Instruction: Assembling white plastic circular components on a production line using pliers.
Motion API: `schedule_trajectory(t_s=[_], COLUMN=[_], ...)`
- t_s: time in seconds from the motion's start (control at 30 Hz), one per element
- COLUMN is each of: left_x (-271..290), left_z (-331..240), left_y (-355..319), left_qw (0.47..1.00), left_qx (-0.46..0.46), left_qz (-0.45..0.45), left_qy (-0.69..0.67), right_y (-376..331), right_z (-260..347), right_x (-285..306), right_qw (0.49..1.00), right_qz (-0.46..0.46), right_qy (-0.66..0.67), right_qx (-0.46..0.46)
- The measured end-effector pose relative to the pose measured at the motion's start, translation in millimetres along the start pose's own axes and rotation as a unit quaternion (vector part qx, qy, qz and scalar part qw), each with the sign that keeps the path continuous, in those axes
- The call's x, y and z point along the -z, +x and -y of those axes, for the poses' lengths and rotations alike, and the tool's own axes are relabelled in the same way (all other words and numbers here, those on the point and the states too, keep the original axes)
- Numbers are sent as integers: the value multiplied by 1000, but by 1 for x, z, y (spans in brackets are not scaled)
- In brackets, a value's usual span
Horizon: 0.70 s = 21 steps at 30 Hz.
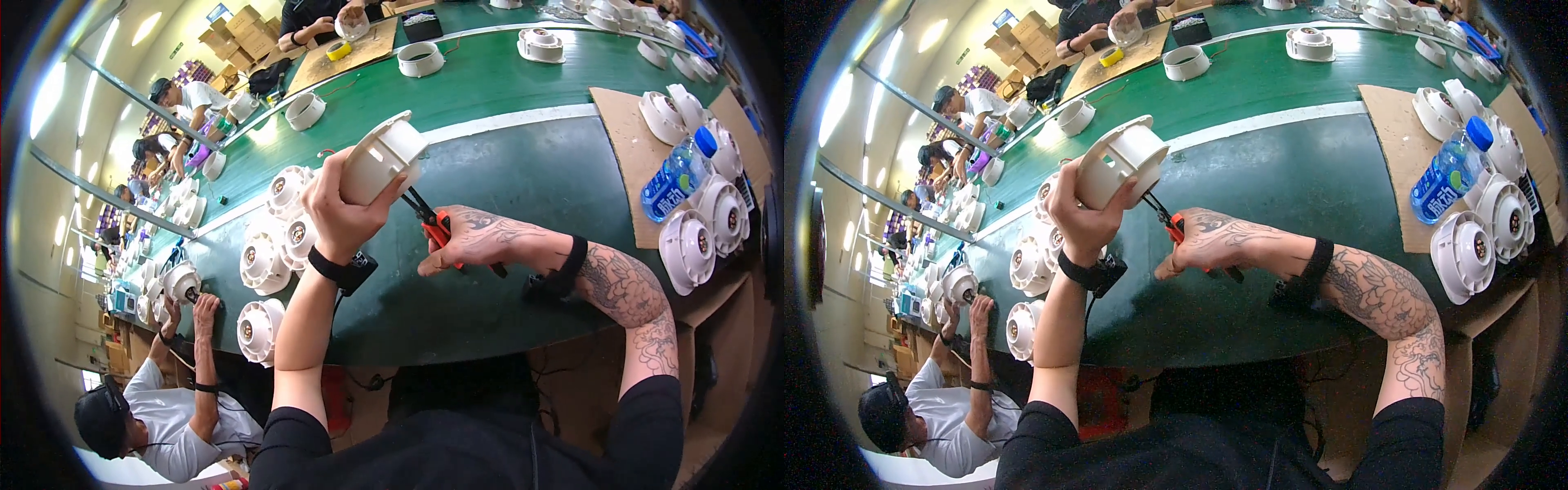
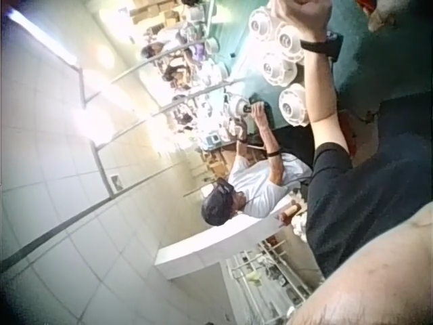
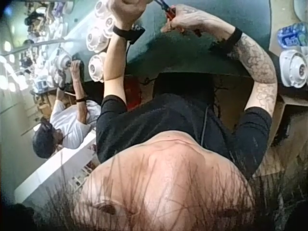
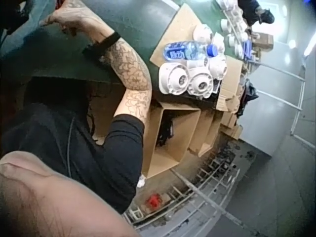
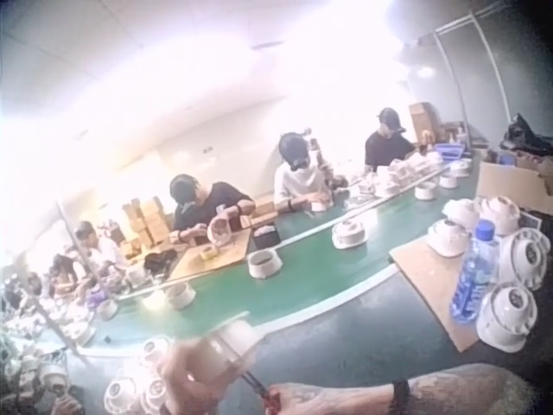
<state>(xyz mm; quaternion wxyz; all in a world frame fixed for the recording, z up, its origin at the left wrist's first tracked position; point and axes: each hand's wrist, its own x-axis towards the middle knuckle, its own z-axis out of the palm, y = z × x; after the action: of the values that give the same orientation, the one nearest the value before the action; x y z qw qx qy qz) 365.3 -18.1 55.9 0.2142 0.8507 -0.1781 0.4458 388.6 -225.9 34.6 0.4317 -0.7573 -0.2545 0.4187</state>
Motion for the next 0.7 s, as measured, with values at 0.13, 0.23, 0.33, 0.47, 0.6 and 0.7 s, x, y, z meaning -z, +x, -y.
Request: schedule_trajectory(t_s=[0.13, 0.23, 0.33, 0.47, 0.6, 0.7], left_x=[-2, -4, -2, -3, -8, -9], left_z=[-6, -8, -7, -4, -6, -1], left_y=[1, 2, -2, -6, -7, -10], left_qw=[1000, 999, 1000, 999, 998, 998], left_qx=[-13, -19, -12, -22, -26, -15], left_qz=[-15, -18, -22, -32, -54, -55], left_qy=[-14, -18, -17, -22, -21, -26], right_y=[3, 2, 2, 4, 13, 17], right_z=[-8, -9, -7, -9, -20, -20], right_x=[0, 3, 5, 5, 6, 8], right_qw=[999, 999, 999, 999, 1000, 1000], right_qz=[-27, -31, -30, -32, -14, 6], right_qy=[-33, -41, -42, -27, 6, 27], right_qx=[-10, -6, 5, -14, -3, 3])
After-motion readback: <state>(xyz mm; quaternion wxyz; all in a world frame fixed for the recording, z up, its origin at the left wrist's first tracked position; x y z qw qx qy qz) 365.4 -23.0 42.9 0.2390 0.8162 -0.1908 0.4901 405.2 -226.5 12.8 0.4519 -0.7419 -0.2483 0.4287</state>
